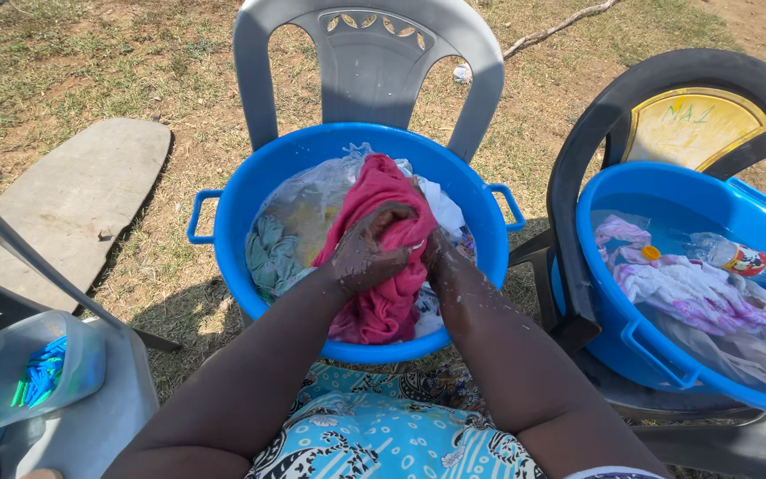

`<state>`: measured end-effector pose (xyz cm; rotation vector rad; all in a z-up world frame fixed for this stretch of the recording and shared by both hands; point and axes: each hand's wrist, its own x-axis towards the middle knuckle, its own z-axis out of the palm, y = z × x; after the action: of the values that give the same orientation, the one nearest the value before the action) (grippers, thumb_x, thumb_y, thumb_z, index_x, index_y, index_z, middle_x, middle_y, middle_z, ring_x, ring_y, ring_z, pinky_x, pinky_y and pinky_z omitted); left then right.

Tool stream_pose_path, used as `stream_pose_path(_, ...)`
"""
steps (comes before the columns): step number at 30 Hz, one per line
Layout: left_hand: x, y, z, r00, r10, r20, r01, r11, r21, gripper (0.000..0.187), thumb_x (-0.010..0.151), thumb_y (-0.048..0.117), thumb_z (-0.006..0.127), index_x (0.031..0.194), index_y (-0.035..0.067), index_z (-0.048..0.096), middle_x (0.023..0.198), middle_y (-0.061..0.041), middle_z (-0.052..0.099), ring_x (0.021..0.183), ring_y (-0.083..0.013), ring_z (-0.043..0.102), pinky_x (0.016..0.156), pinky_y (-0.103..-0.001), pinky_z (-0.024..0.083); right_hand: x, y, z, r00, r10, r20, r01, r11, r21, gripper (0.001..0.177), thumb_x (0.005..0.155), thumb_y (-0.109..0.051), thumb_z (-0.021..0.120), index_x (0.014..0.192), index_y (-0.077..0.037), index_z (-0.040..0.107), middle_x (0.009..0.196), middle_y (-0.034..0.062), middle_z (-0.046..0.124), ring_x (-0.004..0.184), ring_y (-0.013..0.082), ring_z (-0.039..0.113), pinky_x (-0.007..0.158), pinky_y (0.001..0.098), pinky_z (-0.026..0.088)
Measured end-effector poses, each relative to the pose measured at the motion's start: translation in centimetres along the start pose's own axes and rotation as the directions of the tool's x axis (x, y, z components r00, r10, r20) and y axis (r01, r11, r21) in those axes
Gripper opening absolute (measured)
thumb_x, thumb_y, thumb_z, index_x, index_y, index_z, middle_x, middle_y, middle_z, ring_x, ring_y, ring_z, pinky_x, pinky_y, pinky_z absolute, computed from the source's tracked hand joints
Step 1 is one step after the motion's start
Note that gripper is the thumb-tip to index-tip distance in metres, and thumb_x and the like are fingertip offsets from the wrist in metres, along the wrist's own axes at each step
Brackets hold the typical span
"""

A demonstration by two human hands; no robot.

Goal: The person washes laundry by hand, rubbing bar soap onto garments and scrubbing them in a basin of soapy water.

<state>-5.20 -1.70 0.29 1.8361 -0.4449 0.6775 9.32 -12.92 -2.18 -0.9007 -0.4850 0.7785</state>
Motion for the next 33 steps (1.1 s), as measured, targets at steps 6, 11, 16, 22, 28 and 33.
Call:
stream_pose_path(6, 1.9, -5.4, 0.4, 0.877, -0.48, 0.029, 0.436, 0.819, 0.373, 0.052, 0.111, 0.048, 0.045, 0.124, 0.005, 0.07, 0.111, -0.021, 0.072, 0.105, -0.0328, 0.069, 0.098, -0.049, 0.054, -0.4, 1.5, -6.1, 0.952, -0.112, 0.286, 0.163, 0.973, -0.163, 0.059, 0.097, -0.039, 0.066, 0.141, -0.002, 0.056, 0.14, 0.0172, 0.062, 0.129, 0.0304, 0.061, 0.113, 0.0501, 0.048)
stream_pose_path(11, 2.6, -17.9, -1.3, 0.718, -0.644, 0.264, 0.482, 0.187, -0.856, 0.036, 0.113, 0.039, 0.062, 0.128, 0.006, 0.062, 0.121, -0.011, 0.067, 0.103, -0.0247, 0.068, 0.096, -0.047, 0.058, -2.3, 2.7, -1.9, 0.997, 0.07, -0.035, -0.066, 0.993, 0.098, 0.071, 0.082, -0.053, 0.072, 0.133, -0.004, 0.058, 0.126, 0.0171, 0.067, 0.111, 0.0329, 0.067, 0.095, 0.0523, 0.052)
stream_pose_path(16, 3.8, -18.7, -4.1, 0.706, -0.666, -0.241, 0.506, 0.712, -0.486, 0.045, 0.091, 0.008, 0.062, 0.133, 0.017, 0.047, 0.111, -0.013, 0.069, 0.092, -0.0228, 0.073, 0.076, -0.038, 0.062, -3.9, 1.2, 3.2, 0.96, 0.279, -0.009, -0.275, 0.941, -0.198, 0.069, 0.09, -0.053, 0.071, 0.136, -0.003, 0.061, 0.129, 0.0174, 0.068, 0.113, 0.0279, 0.068, 0.103, 0.042, 0.057)
stream_pose_path(22, 1.2, -7.3, -0.9, 0.991, 0.123, -0.047, -0.102, 0.941, 0.322, 0.013, 0.096, 0.008, 0.062, 0.109, 0.007, 0.063, 0.115, -0.011, 0.063, 0.098, -0.0201, 0.063, 0.082, -0.039, 0.056, -1.7, 1.1, 2.9, 0.987, 0.141, -0.072, -0.15, 0.978, -0.143, 0.067, 0.093, -0.06, 0.052, 0.137, -0.009, 0.059, 0.131, 0.0116, 0.069, 0.114, 0.0219, 0.071, 0.102, 0.0364, 0.056)
stream_pose_path(28, 1.1, -0.5, 2.3, 0.918, -0.018, 0.396, 0.114, 0.969, -0.22, 0.012, 0.088, 0.011, 0.066, 0.097, 0.007, 0.06, 0.096, -0.01, 0.065, 0.092, -0.0196, 0.064, 0.085, -0.037, 0.054, 3.0, 0.0, -1.1, 0.997, 0.035, -0.063, -0.037, 0.999, -0.025, 0.055, 0.094, -0.043, 0.06, 0.134, -0.006, 0.059, 0.125, 0.0142, 0.068, 0.109, 0.0244, 0.071, 0.098, 0.0387, 0.058)
stream_pose_path(33, 1.7, 2.6, 2.0, 0.973, -0.015, 0.23, 0.041, 0.993, -0.107, 0.024, 0.105, 0.024, 0.055, 0.113, 0.006, 0.068, 0.111, -0.011, 0.072, 0.107, -0.0218, 0.068, 0.099, -0.039, 0.053, 1.8, -0.5, -2.8, 0.994, 0.042, 0.101, -0.046, 0.998, 0.045, 0.046, 0.095, -0.029, 0.066, 0.131, -0.003, 0.06, 0.121, 0.0164, 0.067, 0.105, 0.0265, 0.071, 0.095, 0.0406, 0.06)
